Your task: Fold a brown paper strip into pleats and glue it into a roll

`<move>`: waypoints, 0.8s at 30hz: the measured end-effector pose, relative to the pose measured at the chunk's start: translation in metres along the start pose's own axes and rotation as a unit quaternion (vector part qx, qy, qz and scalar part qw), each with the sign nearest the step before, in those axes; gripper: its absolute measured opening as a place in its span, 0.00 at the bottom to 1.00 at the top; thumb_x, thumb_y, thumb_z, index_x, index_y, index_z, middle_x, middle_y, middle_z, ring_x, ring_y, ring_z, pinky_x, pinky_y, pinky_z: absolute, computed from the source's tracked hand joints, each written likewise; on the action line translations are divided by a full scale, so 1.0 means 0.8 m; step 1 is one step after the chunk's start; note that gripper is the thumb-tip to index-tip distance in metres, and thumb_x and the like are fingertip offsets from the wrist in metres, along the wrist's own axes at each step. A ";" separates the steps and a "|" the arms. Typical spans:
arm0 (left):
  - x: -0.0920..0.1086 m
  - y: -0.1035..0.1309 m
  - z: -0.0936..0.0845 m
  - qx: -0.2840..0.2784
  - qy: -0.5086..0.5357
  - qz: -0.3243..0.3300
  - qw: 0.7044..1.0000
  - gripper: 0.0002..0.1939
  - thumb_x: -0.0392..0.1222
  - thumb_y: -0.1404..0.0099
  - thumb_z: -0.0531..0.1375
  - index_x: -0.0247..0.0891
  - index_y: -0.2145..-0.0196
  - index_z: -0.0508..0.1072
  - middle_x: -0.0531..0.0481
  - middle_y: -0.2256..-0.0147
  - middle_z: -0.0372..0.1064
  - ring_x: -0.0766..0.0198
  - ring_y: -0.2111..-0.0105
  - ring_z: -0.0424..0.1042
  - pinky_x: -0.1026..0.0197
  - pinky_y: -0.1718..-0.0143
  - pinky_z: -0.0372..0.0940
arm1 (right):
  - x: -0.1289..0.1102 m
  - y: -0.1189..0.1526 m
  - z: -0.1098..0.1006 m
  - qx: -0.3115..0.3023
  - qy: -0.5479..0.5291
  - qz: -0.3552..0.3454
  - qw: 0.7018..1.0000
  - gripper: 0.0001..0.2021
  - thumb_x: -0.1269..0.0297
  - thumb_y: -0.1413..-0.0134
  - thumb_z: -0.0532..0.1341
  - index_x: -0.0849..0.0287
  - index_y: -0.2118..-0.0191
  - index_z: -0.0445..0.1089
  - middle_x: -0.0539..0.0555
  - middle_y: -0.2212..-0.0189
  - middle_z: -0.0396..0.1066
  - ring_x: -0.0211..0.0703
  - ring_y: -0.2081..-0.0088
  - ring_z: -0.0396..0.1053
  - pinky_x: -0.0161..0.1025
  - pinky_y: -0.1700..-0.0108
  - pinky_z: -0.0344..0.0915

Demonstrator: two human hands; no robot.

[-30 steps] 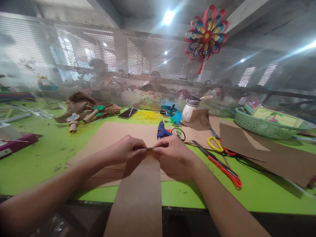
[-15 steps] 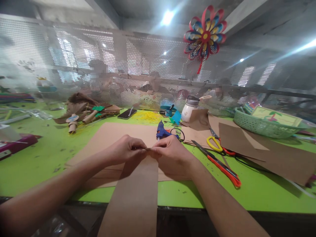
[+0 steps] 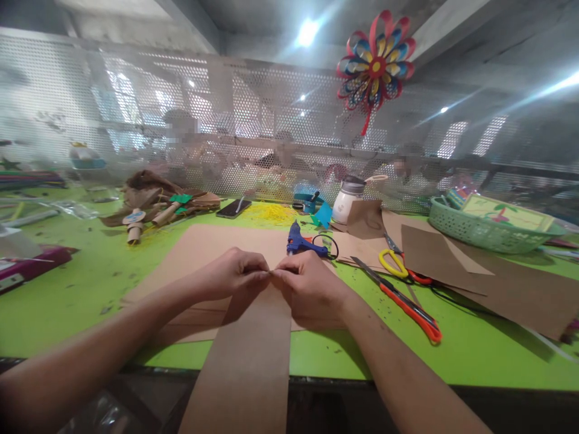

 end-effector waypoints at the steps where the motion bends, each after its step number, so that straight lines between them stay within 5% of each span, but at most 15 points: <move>1: 0.000 0.000 0.000 -0.004 0.001 -0.001 1.000 0.11 0.41 0.39 0.53 0.35 0.67 0.74 0.52 0.73 0.72 0.68 0.73 0.66 0.69 0.74 0.55 | 0.000 -0.001 0.001 -0.009 0.002 0.000 1.000 0.13 0.59 0.48 0.57 0.62 0.77 0.69 0.48 0.81 0.61 0.34 0.77 0.56 0.32 0.77 0.52; 6: -0.005 -0.001 -0.002 -0.016 -0.003 -0.016 1.000 0.11 0.41 0.39 0.54 0.36 0.65 0.75 0.52 0.72 0.73 0.67 0.73 0.66 0.68 0.73 0.55 | -0.001 -0.006 0.005 -0.055 0.007 0.000 0.998 0.15 0.60 0.47 0.57 0.61 0.80 0.64 0.47 0.84 0.58 0.33 0.79 0.54 0.32 0.77 0.50; 14: -0.004 0.001 0.000 -0.032 -0.077 0.013 0.996 0.12 0.42 0.37 0.52 0.36 0.66 0.75 0.51 0.73 0.72 0.69 0.77 0.64 0.67 0.76 0.52 | -0.003 -0.010 -0.007 -0.039 0.015 -0.013 0.999 0.13 0.58 0.51 0.60 0.63 0.76 0.72 0.49 0.82 0.63 0.34 0.78 0.58 0.32 0.78 0.51; 24: -0.008 0.007 0.018 -0.110 0.120 -0.044 0.986 0.13 0.46 0.35 0.50 0.35 0.68 0.69 0.54 0.81 0.66 0.69 0.80 0.65 0.68 0.77 0.57 | 0.005 -0.013 -0.016 -0.015 -0.063 -0.004 0.998 0.13 0.57 0.53 0.63 0.63 0.77 0.71 0.48 0.85 0.63 0.33 0.81 0.58 0.32 0.78 0.53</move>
Point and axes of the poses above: each hand's wrist, its own y-axis away from the middle knuckle, its own z-axis out of the palm, x = y × z, the point moved 10 cm from there along -y, towards the middle knuckle
